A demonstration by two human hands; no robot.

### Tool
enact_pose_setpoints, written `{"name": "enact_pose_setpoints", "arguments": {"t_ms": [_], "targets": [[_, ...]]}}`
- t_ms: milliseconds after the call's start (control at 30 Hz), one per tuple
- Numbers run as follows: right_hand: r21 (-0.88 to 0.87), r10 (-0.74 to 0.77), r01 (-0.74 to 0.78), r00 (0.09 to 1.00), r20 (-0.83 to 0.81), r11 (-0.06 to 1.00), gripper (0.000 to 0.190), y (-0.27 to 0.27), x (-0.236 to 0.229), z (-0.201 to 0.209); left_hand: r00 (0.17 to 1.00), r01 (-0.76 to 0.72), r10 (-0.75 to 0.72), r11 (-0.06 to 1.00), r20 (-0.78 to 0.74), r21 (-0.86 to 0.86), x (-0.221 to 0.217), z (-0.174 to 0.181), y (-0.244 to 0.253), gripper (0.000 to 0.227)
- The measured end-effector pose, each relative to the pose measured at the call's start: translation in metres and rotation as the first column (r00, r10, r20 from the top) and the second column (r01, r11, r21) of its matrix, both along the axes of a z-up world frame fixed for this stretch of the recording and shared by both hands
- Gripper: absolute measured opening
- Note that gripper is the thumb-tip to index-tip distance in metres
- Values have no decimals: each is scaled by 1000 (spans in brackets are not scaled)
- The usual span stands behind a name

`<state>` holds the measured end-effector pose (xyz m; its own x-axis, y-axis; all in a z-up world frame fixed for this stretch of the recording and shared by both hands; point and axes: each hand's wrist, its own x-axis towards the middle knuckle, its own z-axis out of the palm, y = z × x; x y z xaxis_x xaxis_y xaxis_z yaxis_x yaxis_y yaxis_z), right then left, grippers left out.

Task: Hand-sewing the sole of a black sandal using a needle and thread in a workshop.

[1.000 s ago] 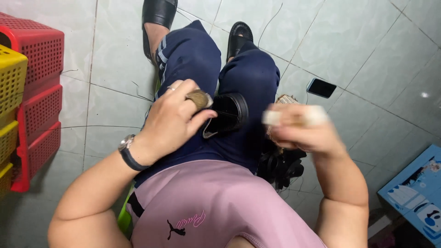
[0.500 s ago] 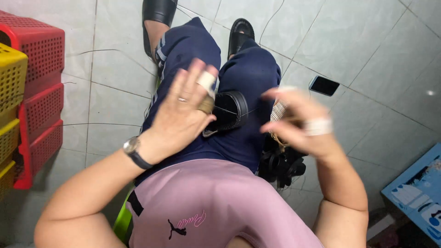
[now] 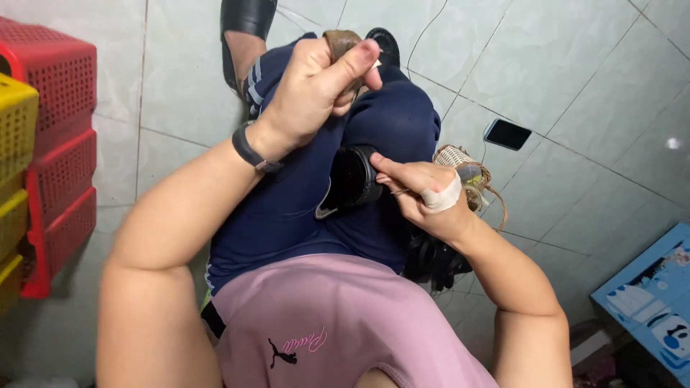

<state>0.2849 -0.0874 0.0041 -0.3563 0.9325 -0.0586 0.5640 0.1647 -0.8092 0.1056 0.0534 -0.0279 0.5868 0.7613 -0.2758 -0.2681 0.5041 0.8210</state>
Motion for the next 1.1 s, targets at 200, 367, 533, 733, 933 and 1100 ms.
{"name": "enact_pose_setpoints", "arguments": {"t_ms": [200,367,533,733,933,1100], "targets": [[-458,-111,14,976,-186,889,30,9,7,19,893,408,-255,809,-371,423,-35,19,-6,44],[95,135,-127,988,-81,987,25,11,16,37,913,387,-273,812,-302,436,-40,37,-58,36],[116,310,-364,891,332,924,61,0,37,45,870,-50,154,973,-468,227,-170,2,-35,21],[25,375,-411,852,366,911,56,8,43,34,-323,791,481,611,-815,46,-146,19,-61,49],[-140,499,-491,749,437,860,60,22,47,40,848,433,-136,734,-512,523,-50,29,-97,74],[-335,574,-467,642,508,819,59,33,43,55,810,463,-106,720,-577,517,-33,9,-108,89]]}}
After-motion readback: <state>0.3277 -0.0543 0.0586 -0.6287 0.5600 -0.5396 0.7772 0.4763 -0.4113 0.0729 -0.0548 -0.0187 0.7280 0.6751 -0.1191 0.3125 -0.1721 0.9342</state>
